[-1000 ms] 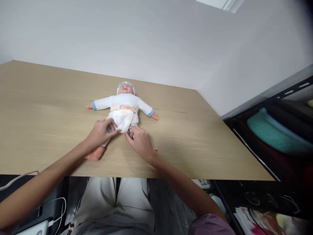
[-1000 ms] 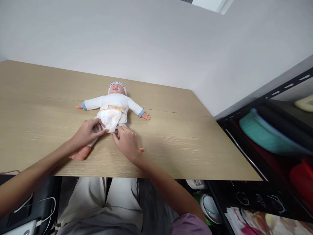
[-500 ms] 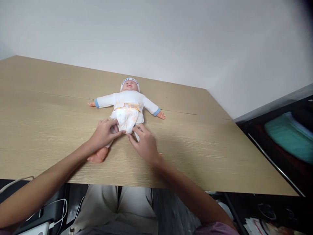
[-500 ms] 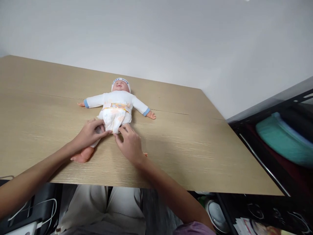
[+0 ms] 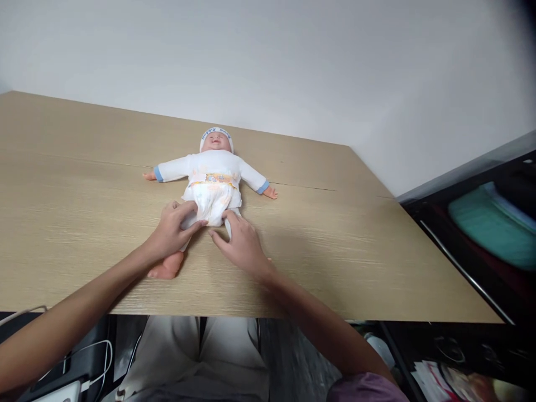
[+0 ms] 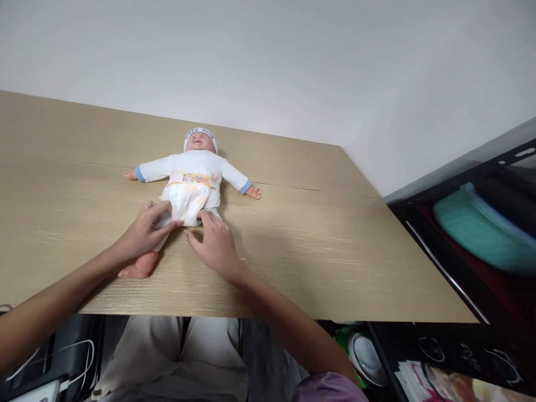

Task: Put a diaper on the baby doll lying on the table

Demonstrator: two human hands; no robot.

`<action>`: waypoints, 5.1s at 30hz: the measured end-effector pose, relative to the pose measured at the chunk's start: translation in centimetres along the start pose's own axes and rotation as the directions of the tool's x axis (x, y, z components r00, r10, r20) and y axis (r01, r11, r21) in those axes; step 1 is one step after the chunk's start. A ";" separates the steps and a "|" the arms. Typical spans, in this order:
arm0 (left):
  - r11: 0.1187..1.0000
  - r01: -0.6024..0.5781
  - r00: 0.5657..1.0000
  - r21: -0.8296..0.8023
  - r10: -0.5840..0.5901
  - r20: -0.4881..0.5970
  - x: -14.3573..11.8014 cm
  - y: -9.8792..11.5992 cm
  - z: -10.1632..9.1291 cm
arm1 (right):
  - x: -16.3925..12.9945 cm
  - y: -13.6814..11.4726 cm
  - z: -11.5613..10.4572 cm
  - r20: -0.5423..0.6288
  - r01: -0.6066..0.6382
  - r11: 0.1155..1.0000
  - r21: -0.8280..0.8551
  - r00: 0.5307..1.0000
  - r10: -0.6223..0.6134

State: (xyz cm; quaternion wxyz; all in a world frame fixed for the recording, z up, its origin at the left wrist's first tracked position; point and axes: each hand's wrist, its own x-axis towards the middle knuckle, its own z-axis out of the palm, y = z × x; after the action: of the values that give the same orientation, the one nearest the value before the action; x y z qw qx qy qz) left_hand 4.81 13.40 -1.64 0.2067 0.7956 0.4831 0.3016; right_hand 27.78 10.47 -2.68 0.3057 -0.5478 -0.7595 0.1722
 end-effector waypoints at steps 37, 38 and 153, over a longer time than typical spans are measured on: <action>0.794 0.404 0.909 -0.455 -0.293 0.295 -0.1 -1.5 -3.7 | 0.4 -1.7 -2.3 0.015 -0.106 0.978 0.181 0.994 0.105; 0.755 0.433 0.897 -0.493 -0.310 0.315 0.2 -1.4 -3.7 | 0.6 -1.7 -2.3 0.021 -0.114 0.973 0.201 0.993 0.112; 0.622 0.240 0.943 -0.745 -0.332 0.026 -1.2 -4.5 -1.0 | -4.0 1.6 -1.1 -0.103 -0.185 0.870 0.456 0.961 0.258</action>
State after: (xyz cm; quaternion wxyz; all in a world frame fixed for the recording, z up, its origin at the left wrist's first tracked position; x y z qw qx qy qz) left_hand 0.85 14.38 -4.05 0.5281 0.5374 0.4505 0.4790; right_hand 30.48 7.20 -3.90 0.4604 -0.5597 -0.6052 0.3294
